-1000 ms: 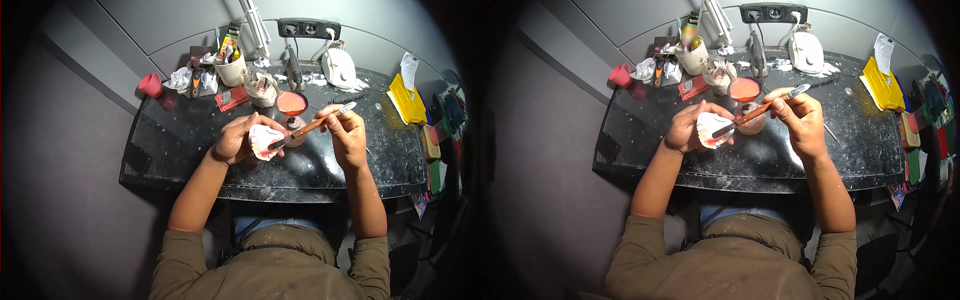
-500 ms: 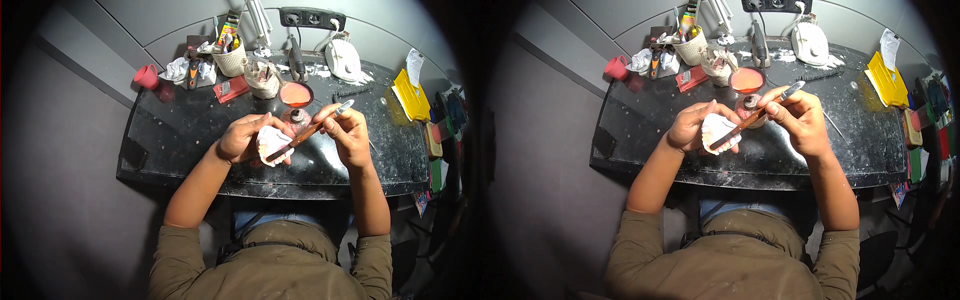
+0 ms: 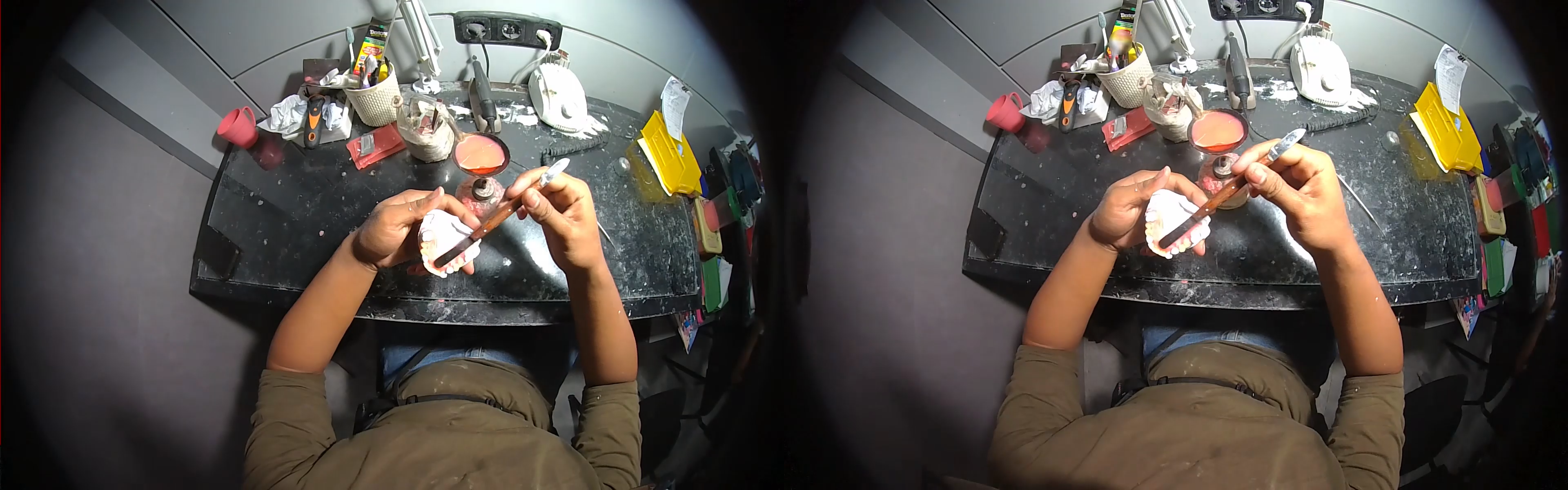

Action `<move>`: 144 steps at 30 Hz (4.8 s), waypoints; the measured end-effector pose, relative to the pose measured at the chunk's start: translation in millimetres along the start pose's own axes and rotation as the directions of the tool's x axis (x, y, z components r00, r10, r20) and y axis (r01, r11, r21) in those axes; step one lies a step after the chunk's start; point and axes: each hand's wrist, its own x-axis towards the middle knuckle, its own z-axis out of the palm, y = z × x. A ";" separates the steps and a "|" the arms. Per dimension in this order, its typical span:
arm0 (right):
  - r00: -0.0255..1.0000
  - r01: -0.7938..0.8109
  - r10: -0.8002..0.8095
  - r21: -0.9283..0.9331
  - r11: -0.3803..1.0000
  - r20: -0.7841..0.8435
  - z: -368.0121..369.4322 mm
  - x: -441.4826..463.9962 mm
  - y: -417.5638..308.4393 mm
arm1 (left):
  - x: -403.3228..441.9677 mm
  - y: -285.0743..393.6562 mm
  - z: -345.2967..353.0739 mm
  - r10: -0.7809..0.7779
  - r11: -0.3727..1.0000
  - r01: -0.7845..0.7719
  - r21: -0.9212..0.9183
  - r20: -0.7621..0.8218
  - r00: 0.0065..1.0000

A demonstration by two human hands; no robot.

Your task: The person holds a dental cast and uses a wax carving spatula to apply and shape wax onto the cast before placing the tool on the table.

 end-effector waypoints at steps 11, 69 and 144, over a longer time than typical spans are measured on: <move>0.999 -0.003 0.005 0.059 0.998 -0.040 0.4 2.1 5.6 | -3.0 -2.9 -1.4 0.047 0.996 -0.046 -0.079 0.009 0.999; 0.943 0.293 -0.297 -0.046 0.955 -0.151 0.2 -6.2 -0.1 | -3.7 8.3 -11.6 0.322 0.947 -0.322 0.008 -0.041 0.946; 0.954 0.104 -0.063 0.129 0.986 -0.292 -14.8 4.1 -1.9 | -3.6 9.0 -18.6 0.633 0.693 -0.568 0.443 0.002 0.774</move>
